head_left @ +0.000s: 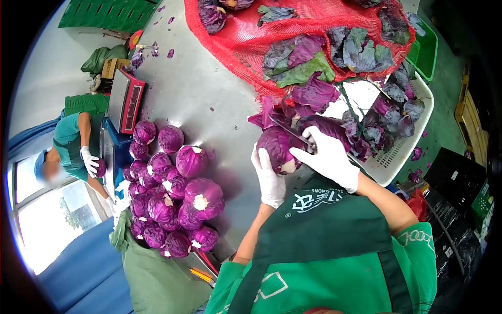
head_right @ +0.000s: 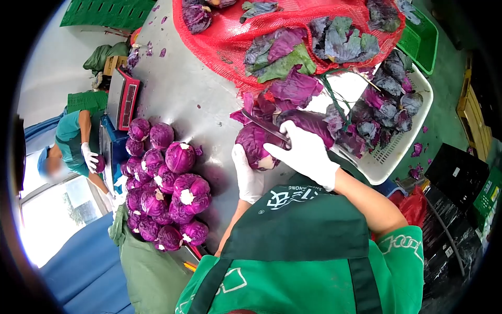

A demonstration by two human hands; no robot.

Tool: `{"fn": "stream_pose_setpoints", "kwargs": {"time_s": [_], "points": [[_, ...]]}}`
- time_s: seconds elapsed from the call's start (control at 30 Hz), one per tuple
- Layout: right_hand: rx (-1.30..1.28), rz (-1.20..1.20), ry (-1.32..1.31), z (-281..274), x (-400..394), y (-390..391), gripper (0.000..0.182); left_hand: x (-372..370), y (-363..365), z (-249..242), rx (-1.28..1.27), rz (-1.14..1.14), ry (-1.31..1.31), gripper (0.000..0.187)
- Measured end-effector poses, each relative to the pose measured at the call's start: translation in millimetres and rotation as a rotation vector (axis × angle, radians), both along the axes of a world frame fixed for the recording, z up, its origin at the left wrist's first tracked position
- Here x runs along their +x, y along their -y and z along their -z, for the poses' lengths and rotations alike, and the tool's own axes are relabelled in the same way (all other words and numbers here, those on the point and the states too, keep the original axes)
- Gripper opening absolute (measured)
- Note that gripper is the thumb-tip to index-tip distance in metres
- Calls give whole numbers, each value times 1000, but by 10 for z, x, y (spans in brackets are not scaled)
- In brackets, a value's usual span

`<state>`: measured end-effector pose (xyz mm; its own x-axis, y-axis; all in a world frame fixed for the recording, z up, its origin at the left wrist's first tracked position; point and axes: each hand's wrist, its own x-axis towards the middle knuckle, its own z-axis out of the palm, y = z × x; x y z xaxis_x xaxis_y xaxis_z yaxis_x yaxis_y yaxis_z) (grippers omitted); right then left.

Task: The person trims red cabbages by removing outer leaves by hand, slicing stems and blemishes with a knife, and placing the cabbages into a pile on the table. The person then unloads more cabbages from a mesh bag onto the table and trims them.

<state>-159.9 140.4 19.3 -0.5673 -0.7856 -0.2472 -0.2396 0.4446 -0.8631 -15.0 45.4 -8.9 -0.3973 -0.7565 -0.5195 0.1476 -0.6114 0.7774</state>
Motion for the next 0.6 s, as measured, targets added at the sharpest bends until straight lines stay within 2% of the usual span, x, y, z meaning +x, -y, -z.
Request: {"fn": "stream_pose_setpoints", "kwargs": {"time_s": [0.03, 0.07, 0.13, 0.17, 0.2, 0.27, 0.33, 0.4, 0.47, 0.5, 0.53, 0.6], "points": [[7, 25, -57, 53, 30, 33, 46, -86, -50, -61, 1, 7, 29, 58], [-28, 50, -123, 131, 17, 46, 37, -142, -111, -184, 77, -1, 57, 58], [6, -24, -108, 99, -131, 23, 28, 21, 11, 45, -271, 254, 319, 63], [-68, -25, -167, 154, -148, 2, 19, 90, 1, 72, -729, 324, 506, 74], [-68, -24, -166, 223, -163, -6, 19, 47, 54, -129, -953, 401, 535, 89], [-188, -80, -341, 338, -188, -10, 14, -82, 328, -410, -1464, 955, 482, 101], [-110, -139, -346, 294, -277, -16, 11, -53, 308, -331, -1456, 977, 557, 103], [-42, -112, -506, 545, -475, -121, 14, -5, 393, -241, -1463, 823, 479, 104], [-59, 74, -469, 788, -765, -220, 19, 96, 464, -181, -1394, 769, 553, 108], [-7, 78, -453, 917, -852, -244, 24, 81, 453, -237, -1348, 782, 626, 109], [35, 44, -585, 803, -892, -189, 32, 109, 419, -301, -1289, 804, 709, 111], [26, 187, -424, 252, -751, -93, 35, 111, 395, -285, -1263, 797, 776, 112]]}}
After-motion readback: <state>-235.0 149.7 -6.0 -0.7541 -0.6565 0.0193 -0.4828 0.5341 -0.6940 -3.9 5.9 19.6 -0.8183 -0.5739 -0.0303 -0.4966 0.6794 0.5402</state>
